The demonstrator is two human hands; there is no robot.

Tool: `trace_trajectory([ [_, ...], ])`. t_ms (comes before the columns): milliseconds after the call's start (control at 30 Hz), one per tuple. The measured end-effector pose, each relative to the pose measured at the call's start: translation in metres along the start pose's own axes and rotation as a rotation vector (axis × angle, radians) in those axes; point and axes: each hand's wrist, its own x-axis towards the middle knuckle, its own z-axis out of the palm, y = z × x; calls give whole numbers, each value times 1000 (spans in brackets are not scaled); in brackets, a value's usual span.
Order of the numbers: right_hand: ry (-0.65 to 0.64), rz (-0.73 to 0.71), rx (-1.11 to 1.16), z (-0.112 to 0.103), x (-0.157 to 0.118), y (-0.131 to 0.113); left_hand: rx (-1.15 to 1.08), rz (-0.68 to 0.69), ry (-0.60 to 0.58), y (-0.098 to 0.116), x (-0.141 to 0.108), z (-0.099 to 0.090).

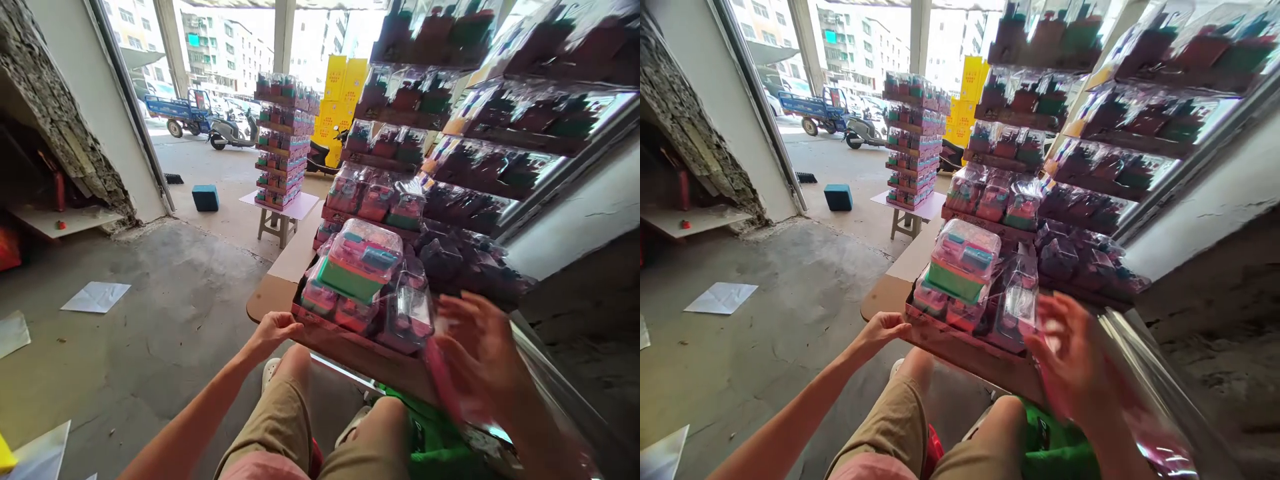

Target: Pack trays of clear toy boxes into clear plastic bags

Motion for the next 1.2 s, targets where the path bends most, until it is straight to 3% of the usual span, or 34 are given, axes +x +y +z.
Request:
trace_trajectory([
  [133,-174,-106,76,60,52,-40,-21,15,1,-6,0,2],
  [233,-258,-94,71,83,75,-53,-33,12,-3,-11,1,3],
  [300,-286,-37,109,78,86,-51,-41,1,-16,-13,1,3],
  [533,-183,5,39,15,141,-21,-88,4,-72,-20,4,0],
  [833,-291,138,122,12,160,-20,-52,9,-90,-23,7,-6],
  [933,-244,144,92,10,154,-19,-20,15,-78,-19,6,-5],
  [1000,-79,58,74,10,135,-9,10,15,-66,-16,5,-5],
  [1100,283,-55,93,14,77,17,95,-2,-31,-9,2,-6],
  [1133,404,-25,89,16,52,28,129,-10,-19,-6,1,-7],
  [1200,472,96,90,19,2,48,190,-20,-5,0,0,-11],
])
